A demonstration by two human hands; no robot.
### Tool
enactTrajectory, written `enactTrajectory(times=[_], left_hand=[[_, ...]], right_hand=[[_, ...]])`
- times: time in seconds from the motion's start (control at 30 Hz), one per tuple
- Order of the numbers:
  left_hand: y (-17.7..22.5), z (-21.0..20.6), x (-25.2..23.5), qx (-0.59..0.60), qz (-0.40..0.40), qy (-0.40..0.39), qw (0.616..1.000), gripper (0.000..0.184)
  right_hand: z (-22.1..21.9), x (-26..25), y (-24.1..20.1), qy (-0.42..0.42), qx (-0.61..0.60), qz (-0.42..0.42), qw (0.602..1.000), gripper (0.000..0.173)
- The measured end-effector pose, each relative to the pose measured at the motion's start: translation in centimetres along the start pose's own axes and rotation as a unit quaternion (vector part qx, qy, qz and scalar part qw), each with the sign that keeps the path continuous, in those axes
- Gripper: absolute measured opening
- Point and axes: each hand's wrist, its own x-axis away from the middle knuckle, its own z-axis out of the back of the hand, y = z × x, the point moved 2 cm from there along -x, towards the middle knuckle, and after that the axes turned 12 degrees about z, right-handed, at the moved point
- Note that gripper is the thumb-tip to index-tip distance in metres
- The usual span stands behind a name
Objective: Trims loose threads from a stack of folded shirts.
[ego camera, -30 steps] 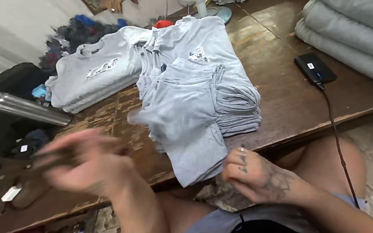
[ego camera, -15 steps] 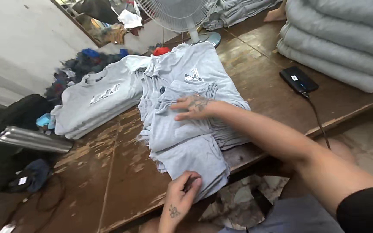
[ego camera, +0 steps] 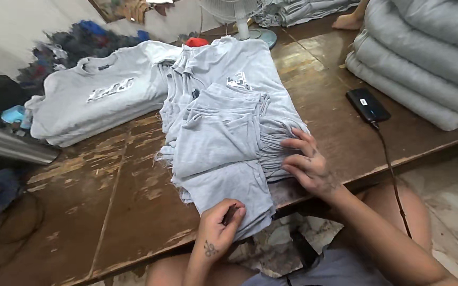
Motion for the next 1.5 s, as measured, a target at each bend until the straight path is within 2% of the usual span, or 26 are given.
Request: enactTrajectory(times=[0.13, 0.2, 0.3, 0.4, 0.47, 0.5, 0.57, 0.6, 0.67, 0.73, 0.77, 0.83, 0.87, 0.97, 1.0, 1.03, 1.1, 1.2, 1.23, 1.3, 1.37, 1.43, 1.5], left_hand=[[-0.4, 0.7, 1.4, -0.016, 0.008, -0.002, 1.0, 0.028], [-0.3, 1.0, 2.2, -0.085, 0.026, -0.005, 0.996, 0.031], [0.4, 1.0, 2.5, -0.176, 0.042, -0.031, 0.983, 0.025], [0.4, 1.0, 2.1, -0.167, 0.038, -0.049, 0.984, 0.019], [0.6, 0.9, 2.0, -0.177, 0.042, -0.06, 0.981, 0.02], [0.7, 0.9, 2.1, -0.195, 0.05, -0.071, 0.977, 0.022], [0.9, 1.1, 2.2, -0.226, 0.072, -0.091, 0.967, 0.027], [0.9, 1.2, 2.3, -0.23, 0.079, -0.095, 0.965, 0.025], [0.8, 1.4, 2.5, -0.203, 0.075, -0.093, 0.972, 0.018], [0.4, 1.7, 2.2, -0.163, 0.054, -0.078, 0.982, 0.018], [0.3, 1.9, 2.0, -0.146, 0.043, -0.073, 0.986, 0.02], [0.5, 2.0, 1.3, -0.136, 0.036, -0.057, 0.988, 0.023], [0.9, 1.9, 0.9, -0.145, 0.035, -0.033, 0.988, 0.025], [2.6, 1.6, 0.2, -0.136, -0.037, 0.047, 0.989, 0.027], [2.9, 1.9, 0.4, -0.11, -0.058, 0.043, 0.991, 0.026], [2.8, 2.6, 0.9, -0.084, -0.057, 0.021, 0.995, 0.024], [1.8, 4.5, 2.2, -0.078, -0.008, -0.034, 0.996, 0.022], [0.8, 4.6, 2.7, -0.226, 0.092, -0.109, 0.964, 0.025], [1.3, 4.0, 2.4, -0.243, 0.096, -0.113, 0.959, 0.027], [3.5, 2.2, 0.8, -0.19, 0.046, -0.065, 0.979, 0.032], [4.9, -0.7, -0.8, -0.037, 0.027, -0.053, 0.998, 0.042], [3.9, -3.4, -1.8, 0.051, 0.082, -0.07, 0.993, 0.055], [2.1, -4.0, -1.8, 0.127, 0.131, -0.062, 0.981, 0.054]], right_hand=[[2.9, 0.3, -3.8, -0.018, -0.084, 0.012, 0.996, 0.025], [3.4, 1.2, -5.3, -0.07, -0.13, 0.029, 0.989, 0.035], [3.3, 1.0, -5.2, -0.105, -0.079, 0.031, 0.991, 0.049], [1.3, -1.0, -2.2, -0.089, 0.062, 0.004, 0.994, 0.03], [-1.3, -1.0, -0.1, -0.083, 0.118, 0.03, 0.989, 0.021], [-1.8, -1.0, 0.3, -0.053, 0.117, 0.047, 0.991, 0.019], [-0.8, -1.1, -0.5, -0.026, 0.07, 0.049, 0.996, 0.024], [0.3, -1.1, -1.6, -0.041, 0.022, 0.038, 0.998, 0.027], [2.4, -0.2, -4.7, -0.123, -0.099, 0.022, 0.987, 0.037], [3.0, 1.3, -7.2, -0.205, -0.193, 0.047, 0.959, 0.047], [2.9, 1.8, -7.8, -0.215, -0.204, 0.06, 0.953, 0.044], [2.6, 1.1, -8.1, -0.171, -0.166, 0.042, 0.97, 0.025], [2.1, 0.2, -8.0, -0.148, -0.154, 0.017, 0.977, 0.021], [-1.2, -1.7, -7.8, -0.135, -0.111, -0.021, 0.984, 0.042], [-2.2, -1.6, -7.6, -0.118, -0.091, -0.023, 0.989, 0.04], [-2.7, -1.2, -7.3, -0.085, -0.069, -0.021, 0.994, 0.029], [-2.6, 0.5, -7.0, -0.051, -0.041, -0.004, 0.998, 0.011], [-2.5, 3.1, -7.7, -0.079, -0.04, 0.016, 0.996, 0.018], [-2.4, 3.6, -7.9, -0.08, -0.044, 0.006, 0.996, 0.021], [-2.3, 3.2, -7.7, -0.089, -0.057, -0.015, 0.994, 0.023], [-2.2, 2.8, -7.4, -0.087, -0.077, -0.015, 0.993, 0.02], [-1.2, 2.8, -7.3, -0.086, -0.099, 0.003, 0.991, 0.017], [0.9, 3.1, -7.0, -0.124, -0.137, 0.007, 0.983, 0.018]])
